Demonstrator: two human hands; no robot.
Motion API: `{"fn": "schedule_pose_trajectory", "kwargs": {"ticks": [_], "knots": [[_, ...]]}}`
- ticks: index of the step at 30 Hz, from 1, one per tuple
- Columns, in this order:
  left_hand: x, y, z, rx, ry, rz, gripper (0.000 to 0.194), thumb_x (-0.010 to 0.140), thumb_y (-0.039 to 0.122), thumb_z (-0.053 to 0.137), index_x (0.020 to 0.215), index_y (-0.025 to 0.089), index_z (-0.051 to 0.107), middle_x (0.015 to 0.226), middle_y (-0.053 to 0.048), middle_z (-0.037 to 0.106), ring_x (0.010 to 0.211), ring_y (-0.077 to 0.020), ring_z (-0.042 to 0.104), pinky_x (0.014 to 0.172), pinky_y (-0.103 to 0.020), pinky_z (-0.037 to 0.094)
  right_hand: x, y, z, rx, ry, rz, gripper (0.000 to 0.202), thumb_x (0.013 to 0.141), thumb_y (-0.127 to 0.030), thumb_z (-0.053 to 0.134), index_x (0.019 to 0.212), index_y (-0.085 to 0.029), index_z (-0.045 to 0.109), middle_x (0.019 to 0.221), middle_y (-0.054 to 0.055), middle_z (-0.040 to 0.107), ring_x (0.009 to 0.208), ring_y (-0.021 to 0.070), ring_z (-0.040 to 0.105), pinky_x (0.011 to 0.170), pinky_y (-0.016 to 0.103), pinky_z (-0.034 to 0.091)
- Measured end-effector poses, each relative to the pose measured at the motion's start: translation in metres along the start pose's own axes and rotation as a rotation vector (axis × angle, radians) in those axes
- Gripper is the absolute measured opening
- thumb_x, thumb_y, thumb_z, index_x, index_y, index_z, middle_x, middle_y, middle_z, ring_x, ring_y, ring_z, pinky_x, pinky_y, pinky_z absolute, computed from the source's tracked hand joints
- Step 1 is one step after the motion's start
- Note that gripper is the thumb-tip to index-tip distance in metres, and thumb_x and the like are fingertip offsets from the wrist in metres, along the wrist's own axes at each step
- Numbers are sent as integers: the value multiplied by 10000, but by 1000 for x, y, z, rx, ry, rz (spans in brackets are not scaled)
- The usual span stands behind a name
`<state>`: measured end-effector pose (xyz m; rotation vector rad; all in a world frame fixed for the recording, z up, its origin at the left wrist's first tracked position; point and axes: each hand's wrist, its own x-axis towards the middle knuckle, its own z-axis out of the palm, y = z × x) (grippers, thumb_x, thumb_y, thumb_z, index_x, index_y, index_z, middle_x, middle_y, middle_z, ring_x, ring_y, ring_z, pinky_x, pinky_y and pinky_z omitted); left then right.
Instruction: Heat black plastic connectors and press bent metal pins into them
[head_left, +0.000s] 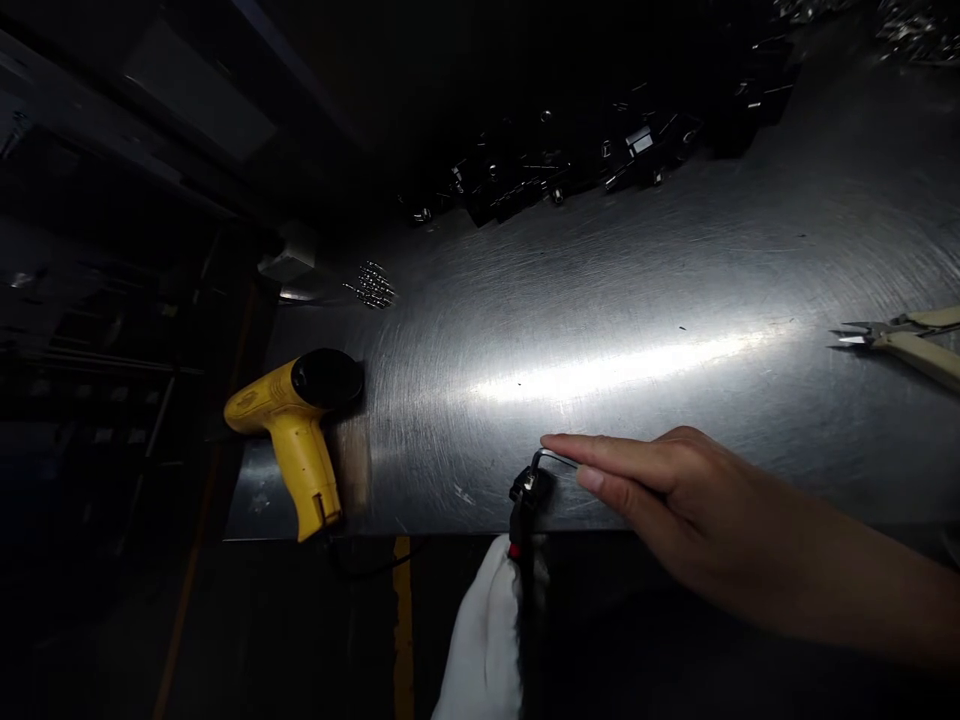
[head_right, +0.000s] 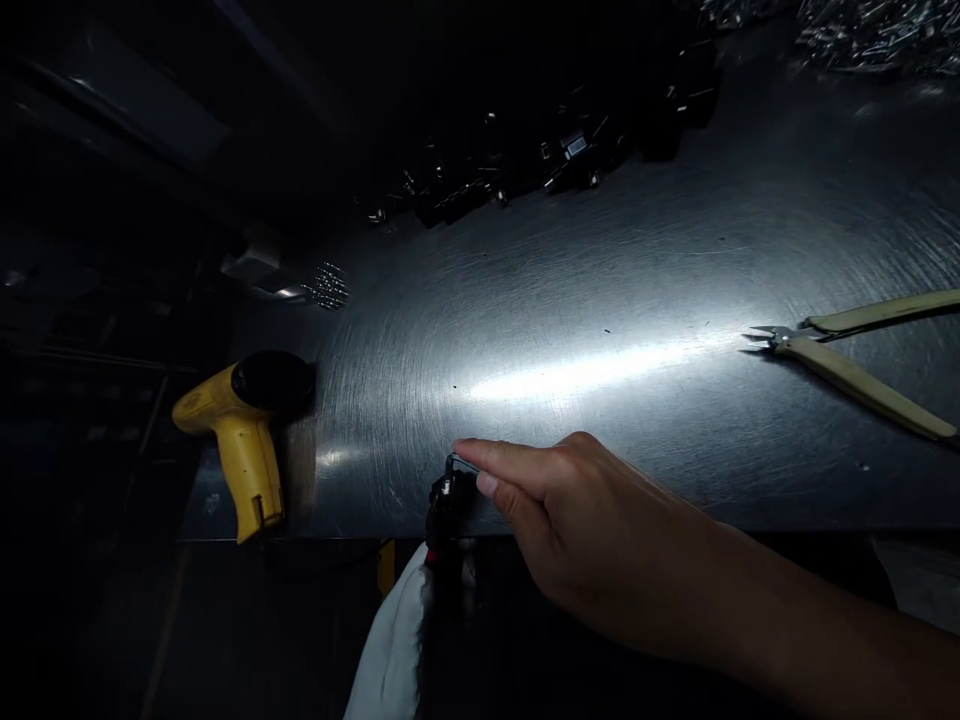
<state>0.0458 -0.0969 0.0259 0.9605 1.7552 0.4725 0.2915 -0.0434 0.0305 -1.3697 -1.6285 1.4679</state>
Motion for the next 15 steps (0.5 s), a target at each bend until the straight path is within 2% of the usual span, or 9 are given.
{"fn": "schedule_pose_trajectory", "kwargs": {"ticks": [2,4,6,8,10,12,15], "knots": [[-4,-4,-2,-5,22,15,480,992,544,490,1359,269,634,1416,-51,632,1406,-252,491,1191,-364,399,-2,-1,0,21,-36,16,395,1099,-433,353,1476,-489,454,533,-123,538,463,69,543,581,197,529],[-5,-7,-3,-2,33,41,488,993,553,481,1370,280,626,1423,-45,626,1405,-245,490,1214,-368,364,-5,-2,0,32,-44,32,396,1101,-442,339,1480,-494,444,518,-123,522,471,68,552,618,202,536],[-1,-7,-4,10,-5,92,486,992,556,477,1345,267,643,1424,-51,625,1410,-256,485,1215,-383,362,-6,-3,2,31,-44,48,405,1104,-461,316,1495,-505,409,550,-120,546,503,69,575,676,227,535],[4,-4,-5,36,-84,123,482,990,555,474,1299,241,670,1425,-65,625,1407,-270,488,1200,-387,385,-5,-5,4,35,-71,61,417,1104,-485,289,1512,-511,373,529,-120,506,459,67,531,594,229,484],[10,-3,-5,60,-132,106,469,993,541,465,1260,228,690,1411,-73,636,1396,-273,503,1183,-378,408,-5,-6,7,58,-105,68,423,1107,-484,275,1523,-504,354,506,-120,451,422,66,475,504,231,403],[15,-4,-7,81,-120,69,436,991,523,473,1227,242,707,1381,-66,659,1382,-262,521,1171,-359,426,-5,-7,9,59,-104,74,423,1108,-470,284,1524,-492,358,513,-116,433,417,68,450,469,239,353],[17,-11,-12,96,-87,33,395,969,521,511,1170,263,732,1342,-57,685,1350,-258,555,1140,-339,463,-7,-8,13,38,-56,70,415,1103,-457,314,1508,-474,402,534,-105,454,428,74,464,489,237,395]]}}
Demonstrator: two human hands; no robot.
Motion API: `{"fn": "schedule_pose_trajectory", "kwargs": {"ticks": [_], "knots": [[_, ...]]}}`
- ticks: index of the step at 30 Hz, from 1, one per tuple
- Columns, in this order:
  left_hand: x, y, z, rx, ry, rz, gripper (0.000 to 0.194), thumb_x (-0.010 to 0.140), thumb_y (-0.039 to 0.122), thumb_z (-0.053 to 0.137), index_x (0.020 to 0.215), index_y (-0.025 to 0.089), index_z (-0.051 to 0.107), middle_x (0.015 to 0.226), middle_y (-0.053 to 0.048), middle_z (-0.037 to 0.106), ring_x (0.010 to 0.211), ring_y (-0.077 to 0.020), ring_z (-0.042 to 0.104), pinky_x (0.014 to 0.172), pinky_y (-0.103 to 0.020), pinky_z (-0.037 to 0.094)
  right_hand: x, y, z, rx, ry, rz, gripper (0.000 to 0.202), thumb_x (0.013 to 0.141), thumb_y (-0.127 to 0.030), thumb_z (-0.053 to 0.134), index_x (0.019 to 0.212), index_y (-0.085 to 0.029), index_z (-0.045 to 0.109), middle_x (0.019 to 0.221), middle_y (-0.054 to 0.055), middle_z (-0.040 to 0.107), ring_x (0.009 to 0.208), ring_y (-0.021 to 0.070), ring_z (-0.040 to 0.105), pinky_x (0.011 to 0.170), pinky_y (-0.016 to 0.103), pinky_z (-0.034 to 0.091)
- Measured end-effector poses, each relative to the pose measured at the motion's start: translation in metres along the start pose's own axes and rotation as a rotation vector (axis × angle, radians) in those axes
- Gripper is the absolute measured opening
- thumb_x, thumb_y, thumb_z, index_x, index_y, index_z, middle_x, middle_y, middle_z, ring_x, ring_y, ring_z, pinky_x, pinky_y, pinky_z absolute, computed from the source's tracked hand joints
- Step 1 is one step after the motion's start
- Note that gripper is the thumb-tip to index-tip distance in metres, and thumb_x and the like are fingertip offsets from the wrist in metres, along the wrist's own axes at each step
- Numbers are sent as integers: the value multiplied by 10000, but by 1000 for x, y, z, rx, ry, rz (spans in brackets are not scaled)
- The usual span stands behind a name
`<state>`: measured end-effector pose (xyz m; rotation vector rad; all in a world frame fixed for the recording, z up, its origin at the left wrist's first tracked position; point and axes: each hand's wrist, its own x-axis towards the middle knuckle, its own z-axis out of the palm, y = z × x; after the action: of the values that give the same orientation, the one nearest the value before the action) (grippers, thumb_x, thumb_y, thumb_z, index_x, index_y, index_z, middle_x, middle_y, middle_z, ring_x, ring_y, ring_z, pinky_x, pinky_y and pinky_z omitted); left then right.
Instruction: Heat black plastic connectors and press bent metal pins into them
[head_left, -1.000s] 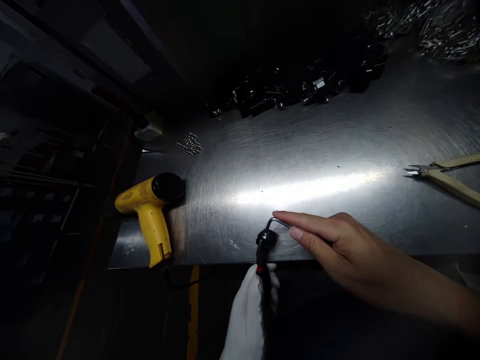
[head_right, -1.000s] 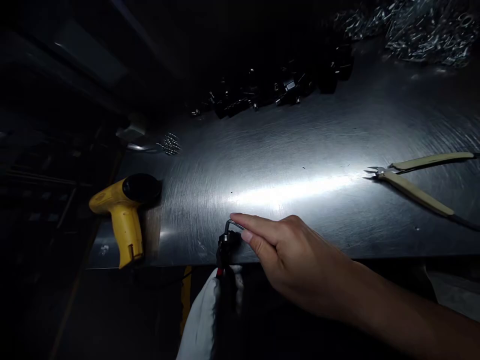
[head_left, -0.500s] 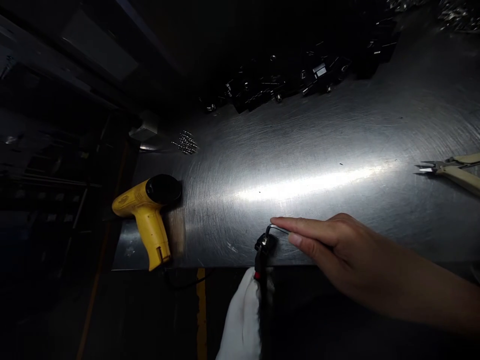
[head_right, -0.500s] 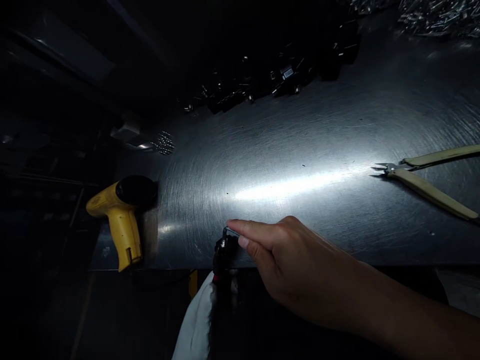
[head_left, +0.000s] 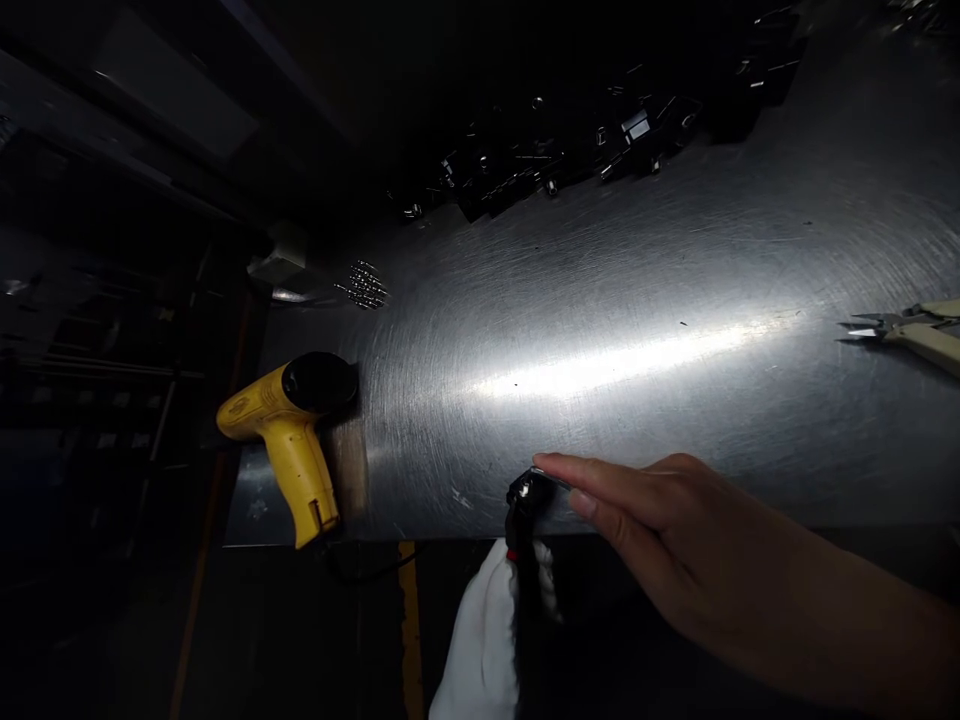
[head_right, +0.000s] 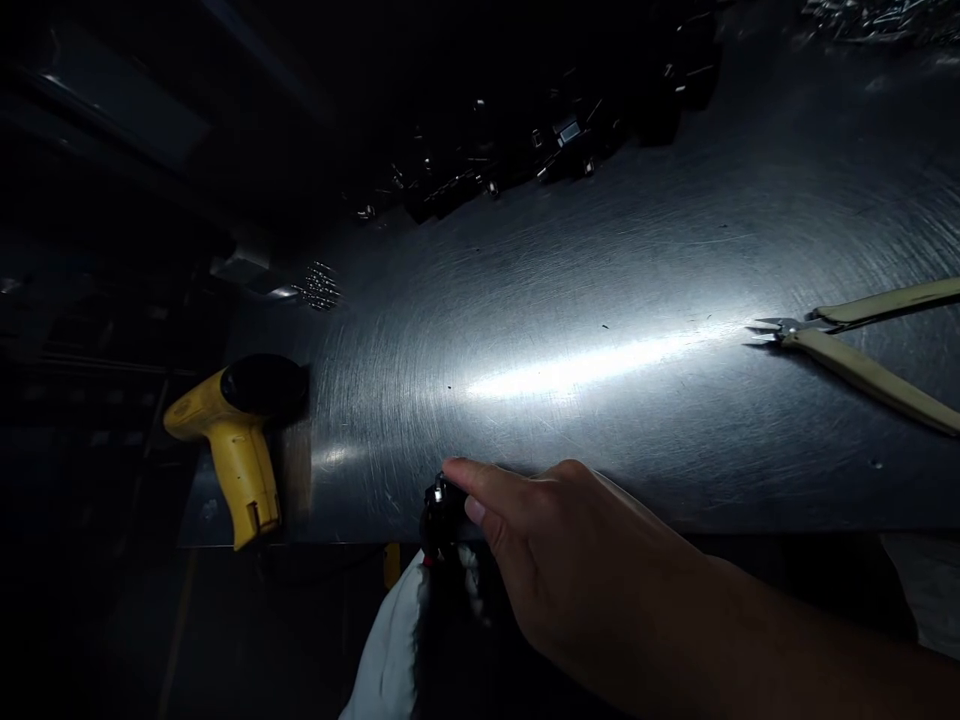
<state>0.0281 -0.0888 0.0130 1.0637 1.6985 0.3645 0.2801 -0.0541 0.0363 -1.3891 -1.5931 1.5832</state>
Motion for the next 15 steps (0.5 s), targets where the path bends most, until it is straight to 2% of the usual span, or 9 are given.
{"fn": "schedule_pose_trajectory", "kwargs": {"ticks": [3,8,11,15], "knots": [[0,-3,-1,-10,31,5,386,950,532,543,1130,258,747,1266,-68,723,1314,-269,586,1110,-355,496,-3,1,4,58,36,-19,434,1099,-425,320,1526,-433,396,500,-101,453,407,97,471,457,228,437],[2,13,10,-58,12,43,476,920,599,552,1104,216,767,1073,-115,779,1253,-305,625,1100,-421,500,-4,0,12,114,121,-85,440,1080,-314,363,1507,-330,468,512,-80,509,419,125,527,388,243,404],[0,17,16,-52,34,26,470,934,597,530,1125,233,758,1119,-105,769,1284,-293,599,1139,-413,459,-2,0,17,131,161,-145,438,1065,-243,376,1484,-262,501,509,-89,499,403,112,512,396,257,391],[-8,12,14,-18,100,32,406,925,569,566,1119,263,751,1274,-92,714,1322,-295,566,1132,-393,463,-2,1,22,155,161,-148,439,1076,-255,352,1496,-238,478,473,-107,430,360,116,457,370,281,360]]}}
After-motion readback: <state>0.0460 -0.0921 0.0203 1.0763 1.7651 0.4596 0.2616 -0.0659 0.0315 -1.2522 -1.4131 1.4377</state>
